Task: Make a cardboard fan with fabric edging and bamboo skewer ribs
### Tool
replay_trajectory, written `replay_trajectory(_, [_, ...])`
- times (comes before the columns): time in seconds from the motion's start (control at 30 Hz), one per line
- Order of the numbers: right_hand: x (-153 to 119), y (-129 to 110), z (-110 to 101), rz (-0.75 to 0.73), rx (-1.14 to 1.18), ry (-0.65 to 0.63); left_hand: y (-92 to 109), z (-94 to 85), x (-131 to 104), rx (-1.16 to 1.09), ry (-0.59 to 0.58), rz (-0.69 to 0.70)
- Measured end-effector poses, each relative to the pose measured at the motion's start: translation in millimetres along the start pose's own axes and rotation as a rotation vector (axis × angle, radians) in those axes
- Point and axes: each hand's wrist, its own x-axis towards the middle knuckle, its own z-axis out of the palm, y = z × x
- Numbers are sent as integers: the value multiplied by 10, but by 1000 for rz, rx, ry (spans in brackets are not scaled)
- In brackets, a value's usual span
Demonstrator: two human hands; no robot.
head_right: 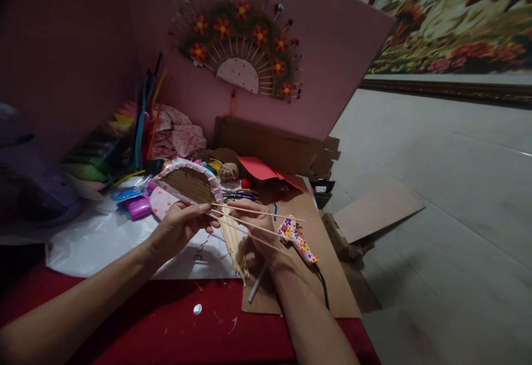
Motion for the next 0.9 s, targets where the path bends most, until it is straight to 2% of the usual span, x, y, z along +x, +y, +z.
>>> replay_trajectory(0.2, [51,66,61,-47,-16,59,40,-14,37,-52,4,37])
replay_trajectory(0.3, [22,116,130,-3,-44,74,51,-42,69,-33,42,113])
replay_trajectory(0.37, [-50,127,210,-25,-153,40,51,-59,83,10,90,180])
replay_trajectory(0.5, [-237,61,373,-270,-518,-9,11,-74,90,99,189,212])
replay_trajectory(0.6, [-269,-62,421,-397,-622,63,-46,-69,88,129,181,181])
replay_trajectory(0.7, [-174,-218,409,-371,-603,164,-80,-40,75,159,142,151])
replay_trajectory(0.77, [-87,-319,395,-335,-582,184,-78,-7,57,193,134,138])
replay_trajectory(0.9, [-2,-471,373,-188,-514,58,-48,42,21,215,133,142])
